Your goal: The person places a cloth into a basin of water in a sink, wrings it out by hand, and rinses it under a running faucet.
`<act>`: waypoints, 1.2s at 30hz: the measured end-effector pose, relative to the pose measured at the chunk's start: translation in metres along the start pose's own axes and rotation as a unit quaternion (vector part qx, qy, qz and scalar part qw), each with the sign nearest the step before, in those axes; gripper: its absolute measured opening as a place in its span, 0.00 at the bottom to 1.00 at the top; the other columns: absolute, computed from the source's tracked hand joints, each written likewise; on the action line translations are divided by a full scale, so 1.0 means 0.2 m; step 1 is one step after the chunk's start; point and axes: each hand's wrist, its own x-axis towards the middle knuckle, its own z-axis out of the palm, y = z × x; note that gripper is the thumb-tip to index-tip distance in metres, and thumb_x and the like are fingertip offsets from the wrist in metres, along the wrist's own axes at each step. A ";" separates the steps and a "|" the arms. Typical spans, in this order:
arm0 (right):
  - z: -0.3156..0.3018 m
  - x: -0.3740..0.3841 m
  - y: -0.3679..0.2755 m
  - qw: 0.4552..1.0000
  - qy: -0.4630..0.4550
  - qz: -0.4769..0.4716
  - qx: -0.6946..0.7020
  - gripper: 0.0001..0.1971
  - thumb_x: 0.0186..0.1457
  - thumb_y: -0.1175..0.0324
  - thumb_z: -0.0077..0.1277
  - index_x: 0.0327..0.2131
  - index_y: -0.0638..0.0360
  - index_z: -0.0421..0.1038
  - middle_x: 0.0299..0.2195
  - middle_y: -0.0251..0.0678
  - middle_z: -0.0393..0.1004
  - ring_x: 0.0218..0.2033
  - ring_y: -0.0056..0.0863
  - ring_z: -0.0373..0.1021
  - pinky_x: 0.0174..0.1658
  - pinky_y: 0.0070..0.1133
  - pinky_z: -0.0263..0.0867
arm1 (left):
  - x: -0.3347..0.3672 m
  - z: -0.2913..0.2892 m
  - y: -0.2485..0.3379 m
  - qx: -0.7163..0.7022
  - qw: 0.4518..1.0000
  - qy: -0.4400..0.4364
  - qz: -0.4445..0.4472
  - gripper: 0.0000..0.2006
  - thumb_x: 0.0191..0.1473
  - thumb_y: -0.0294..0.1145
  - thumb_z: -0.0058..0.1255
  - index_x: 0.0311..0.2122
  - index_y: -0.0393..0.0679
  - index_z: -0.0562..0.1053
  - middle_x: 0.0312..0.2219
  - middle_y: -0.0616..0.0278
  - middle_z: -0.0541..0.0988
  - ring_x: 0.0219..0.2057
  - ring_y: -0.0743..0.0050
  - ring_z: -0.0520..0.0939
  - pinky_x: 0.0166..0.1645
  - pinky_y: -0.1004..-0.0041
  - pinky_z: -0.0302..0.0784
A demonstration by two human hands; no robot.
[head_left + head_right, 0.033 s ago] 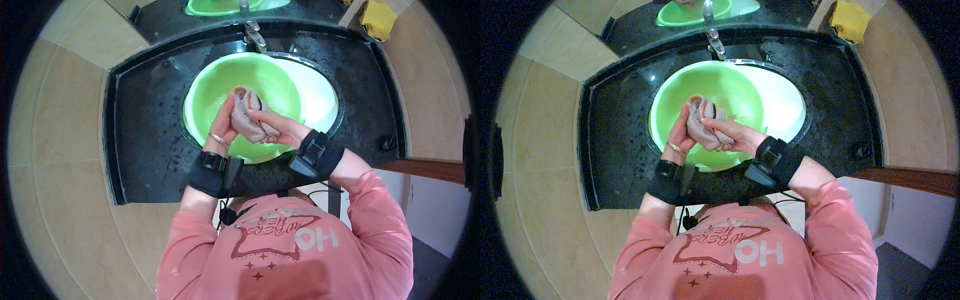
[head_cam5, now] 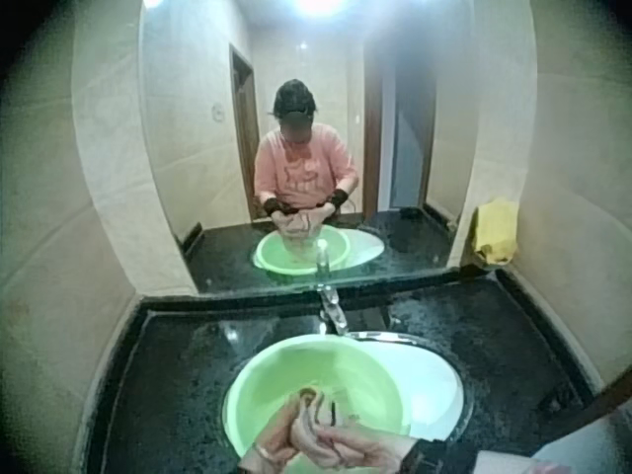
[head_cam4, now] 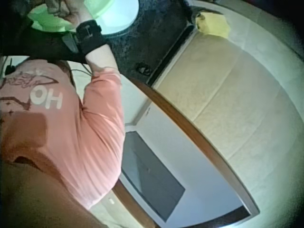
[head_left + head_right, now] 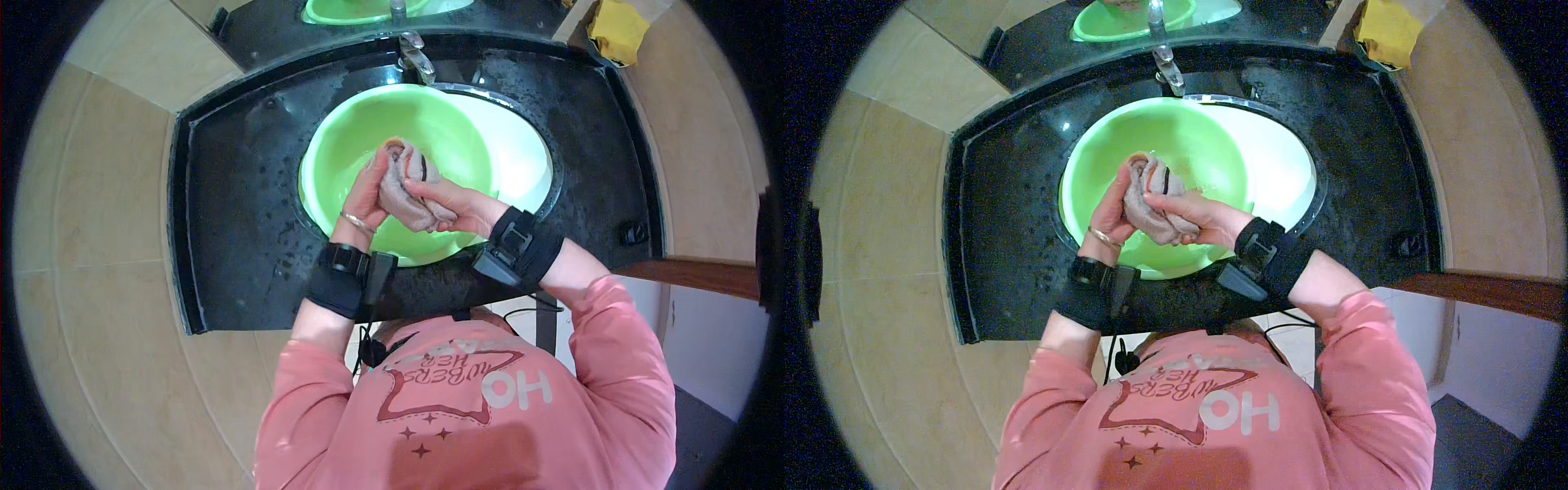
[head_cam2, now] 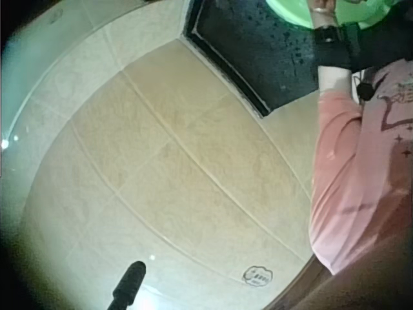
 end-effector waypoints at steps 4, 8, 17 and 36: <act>-0.12 0.08 -0.01 0.990 0.005 0.054 -0.132 0.17 0.47 0.52 0.55 0.28 0.53 0.65 0.17 0.26 0.65 0.12 0.14 0.57 0.14 0.13 0.47 | 0.10 0.00 0.01 0.133 0.991 0.019 -0.013 0.20 0.53 0.43 0.48 0.47 0.43 0.65 0.41 0.61 0.72 0.42 0.70 0.74 0.46 0.69 0.72; -0.14 0.10 -0.03 0.976 -0.054 0.008 -0.209 0.18 0.41 0.60 0.60 0.35 0.55 0.65 0.21 0.25 0.65 0.18 0.14 0.61 0.17 0.12 0.54 | 0.18 -0.08 -0.02 0.208 0.973 0.094 -0.019 0.13 0.49 0.33 0.52 0.38 0.38 0.70 0.32 0.61 0.75 0.32 0.72 0.76 0.37 0.72 0.74; -0.14 0.18 0.01 0.750 0.093 -0.194 -0.626 0.15 0.35 0.64 0.56 0.28 0.62 0.69 0.25 0.45 0.72 0.27 0.43 0.68 0.32 0.32 0.65 | 0.28 -0.09 -0.06 0.395 0.894 0.214 0.000 0.07 0.43 0.27 0.48 0.30 0.37 0.72 0.26 0.62 0.74 0.27 0.72 0.75 0.30 0.73 0.73; -0.22 0.06 -0.04 0.999 -0.018 0.034 -0.002 0.38 0.48 0.37 0.42 0.53 0.58 0.56 0.43 0.47 0.68 0.35 0.34 0.71 0.27 0.21 0.70 | 0.06 0.03 -0.01 0.162 0.970 0.112 0.142 0.14 0.50 0.27 0.50 0.44 0.38 0.69 0.36 0.59 0.74 0.34 0.75 0.76 0.38 0.76 0.75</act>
